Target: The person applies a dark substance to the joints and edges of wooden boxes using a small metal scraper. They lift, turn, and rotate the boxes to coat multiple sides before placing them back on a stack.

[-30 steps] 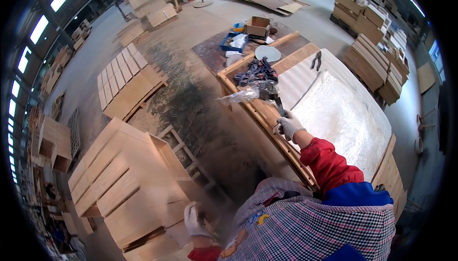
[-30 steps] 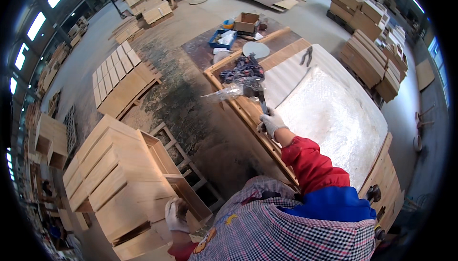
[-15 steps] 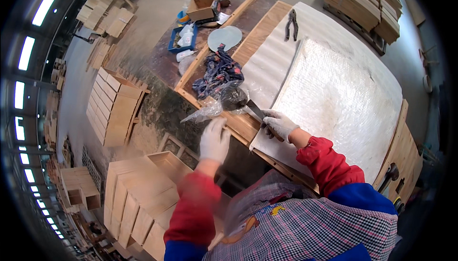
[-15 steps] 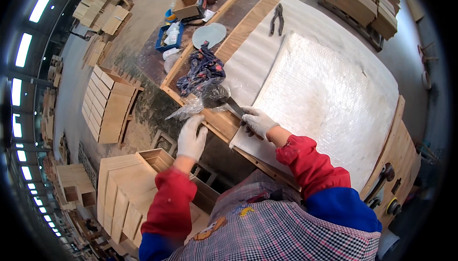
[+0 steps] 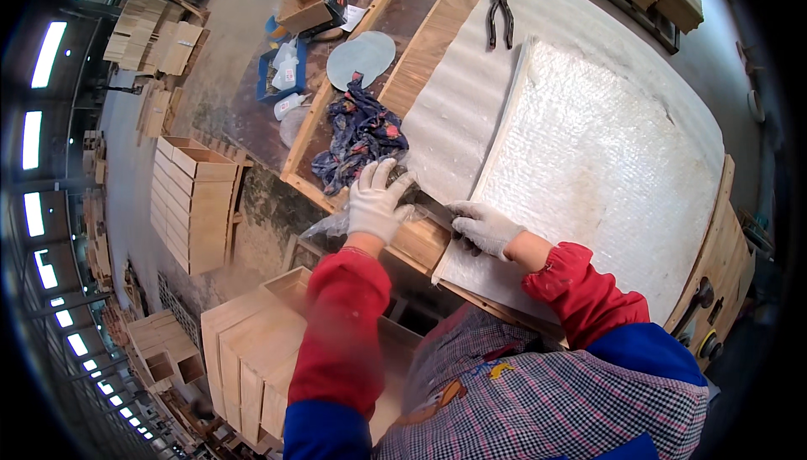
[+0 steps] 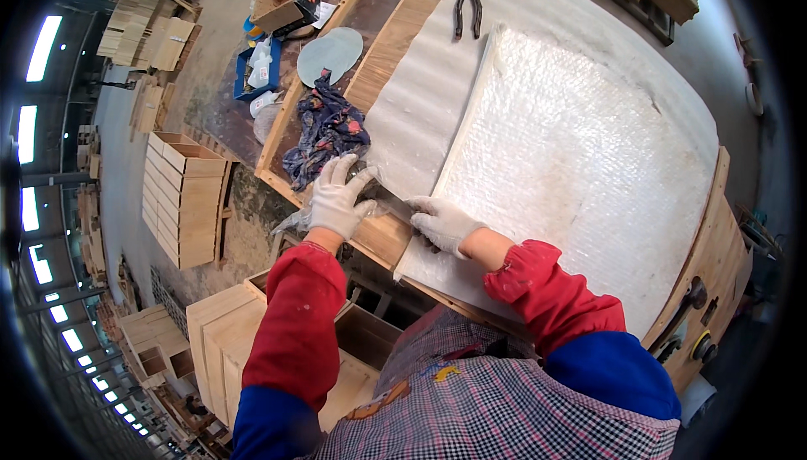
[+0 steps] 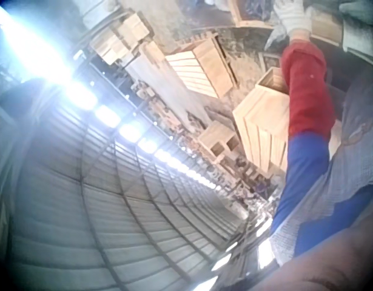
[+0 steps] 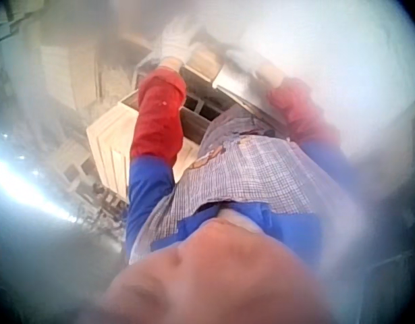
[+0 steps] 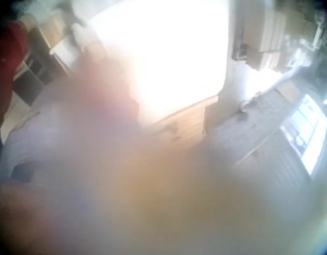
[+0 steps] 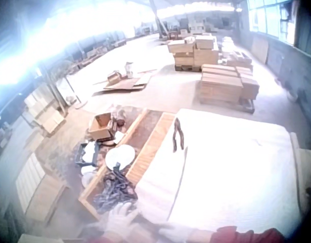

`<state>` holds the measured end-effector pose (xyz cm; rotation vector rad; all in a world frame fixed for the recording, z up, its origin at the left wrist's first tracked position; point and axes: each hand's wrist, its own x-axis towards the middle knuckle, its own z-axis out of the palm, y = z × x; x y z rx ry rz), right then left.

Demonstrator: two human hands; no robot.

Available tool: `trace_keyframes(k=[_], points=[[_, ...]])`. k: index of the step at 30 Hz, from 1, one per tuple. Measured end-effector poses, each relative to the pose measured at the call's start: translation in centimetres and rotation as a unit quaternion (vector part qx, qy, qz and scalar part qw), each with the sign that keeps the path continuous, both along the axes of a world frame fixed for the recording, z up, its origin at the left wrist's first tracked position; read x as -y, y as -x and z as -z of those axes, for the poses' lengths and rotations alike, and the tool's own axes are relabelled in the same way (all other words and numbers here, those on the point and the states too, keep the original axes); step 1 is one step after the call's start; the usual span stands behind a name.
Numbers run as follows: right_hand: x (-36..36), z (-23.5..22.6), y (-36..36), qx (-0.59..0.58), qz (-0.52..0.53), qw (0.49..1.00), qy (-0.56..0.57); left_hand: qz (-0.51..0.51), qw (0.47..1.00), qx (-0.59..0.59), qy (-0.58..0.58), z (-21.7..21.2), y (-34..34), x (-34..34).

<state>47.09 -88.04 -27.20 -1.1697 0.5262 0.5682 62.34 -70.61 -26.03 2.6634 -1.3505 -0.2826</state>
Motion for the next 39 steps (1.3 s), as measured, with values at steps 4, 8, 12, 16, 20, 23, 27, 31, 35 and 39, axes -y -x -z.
trace_keyframes(k=[4,8,12,16,20,23,27,31,35,39], points=[[0.1,0.0,-0.2,0.005,0.004,1.0,-0.001,-0.006,0.999,0.009,0.041,0.5,0.0,0.2],[0.6,-1.2,-0.7,0.046,-0.037,0.994,0.089,-0.003,0.998,0.007,0.058,0.5,-0.1,0.4],[0.5,-0.9,-1.0,0.143,-0.055,0.974,0.168,-0.002,0.998,0.013,0.066,0.6,0.1,0.3],[1.0,-0.7,-1.4,0.169,-0.083,0.961,0.204,-0.002,0.998,0.016,0.065,0.4,0.2,0.3],[1.6,-0.4,-1.9,0.2,-0.127,0.948,0.212,0.003,0.998,0.01,0.06,0.3,0.2,0.0],[1.8,-1.3,-2.2,0.154,-0.15,0.963,0.164,0.002,0.998,0.006,0.065,0.6,0.3,-0.5],[2.0,0.1,-2.1,0.084,-0.123,0.986,0.077,0.006,0.997,-0.009,0.074,0.6,0.1,-0.3],[2.3,-0.3,-2.4,0.054,-0.108,0.993,0.014,0.005,0.996,-0.005,0.084,0.7,0.2,-0.5],[2.7,-0.2,-2.4,0.051,-0.076,0.994,-0.064,0.002,0.995,-0.005,0.103,1.1,-0.1,-0.3],[2.6,-0.6,-3.0,0.095,-0.049,0.976,-0.19,-0.001,0.987,-0.016,0.162,2.0,-0.7,-0.5]])
